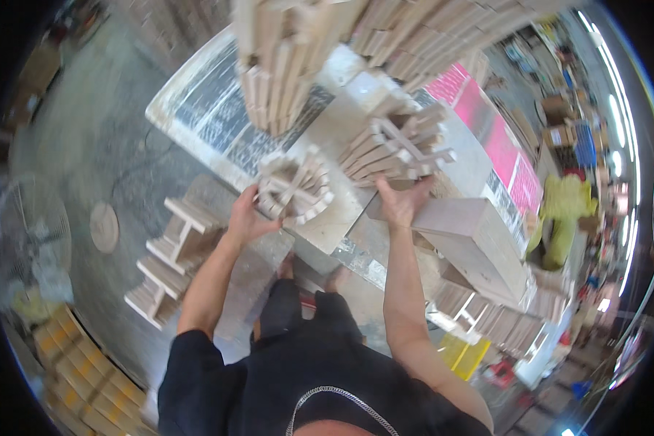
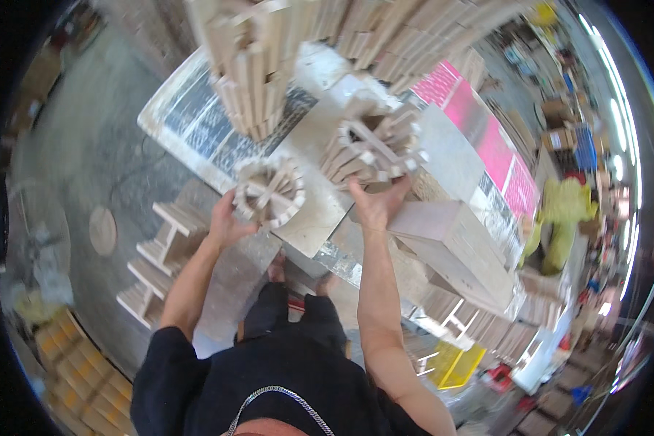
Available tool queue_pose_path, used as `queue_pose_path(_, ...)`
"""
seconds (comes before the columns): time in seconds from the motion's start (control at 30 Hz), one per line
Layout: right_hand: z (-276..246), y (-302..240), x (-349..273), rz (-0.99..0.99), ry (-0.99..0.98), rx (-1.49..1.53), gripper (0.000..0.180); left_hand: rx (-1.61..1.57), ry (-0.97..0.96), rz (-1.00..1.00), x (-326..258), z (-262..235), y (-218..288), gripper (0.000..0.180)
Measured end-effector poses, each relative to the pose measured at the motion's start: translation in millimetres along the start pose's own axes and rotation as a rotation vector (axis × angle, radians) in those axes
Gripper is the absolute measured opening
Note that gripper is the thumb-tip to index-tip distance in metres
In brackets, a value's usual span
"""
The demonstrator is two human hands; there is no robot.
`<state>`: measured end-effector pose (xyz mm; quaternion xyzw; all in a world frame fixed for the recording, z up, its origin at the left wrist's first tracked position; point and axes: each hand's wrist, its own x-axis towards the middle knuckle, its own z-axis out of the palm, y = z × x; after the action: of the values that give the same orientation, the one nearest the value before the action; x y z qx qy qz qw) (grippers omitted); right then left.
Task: The recorder is assembling small wooden cross-shaped frames and stacking them on a table in a factory.
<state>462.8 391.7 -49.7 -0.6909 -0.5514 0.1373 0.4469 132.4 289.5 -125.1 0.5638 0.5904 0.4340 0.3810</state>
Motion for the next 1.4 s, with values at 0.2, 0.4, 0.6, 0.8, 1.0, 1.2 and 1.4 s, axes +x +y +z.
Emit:
queue_pose_path(0.2, -7, -9, 5, -0.005, 0.083, 0.002, 0.098, 0.141, 0.025, 0.049, -36, -52, 76, 0.078)
queue_pose_path(0.4, -2, -20, -1, -0.023, 0.069, 0.029, 0.1, 0.179, 0.0, 0.224, -8, -88, 186, 0.076)
queue_pose_path(0.6, 3, -9, 4, -0.092, 0.119, 0.018, 0.1, 0.043, -0.068, 0.324, 130, -85, 272, 0.073)
queue_pose_path(0.8, -1, -10, 5, -0.017, -0.098, 0.102, 0.115, 0.171, -0.403, 0.509, 210, -23, 305, 0.051)
queue_pose_path(1.0, -3, -15, 0, -0.034, 0.037, 0.05, 0.101, 0.128, -0.581, 0.379, 246, 1, 300, 0.063)
queue_pose_path(1.2, 0, -12, -1, -0.044, 0.057, 0.025, 0.103, -0.168, -0.603, 0.297, 260, 7, 279, 0.069)
queue_pose_path(1.4, 3, -15, 2, -0.069, 0.066, 0.082, 0.101, 0.026, -0.74, 0.215, 286, -7, 265, 0.055)
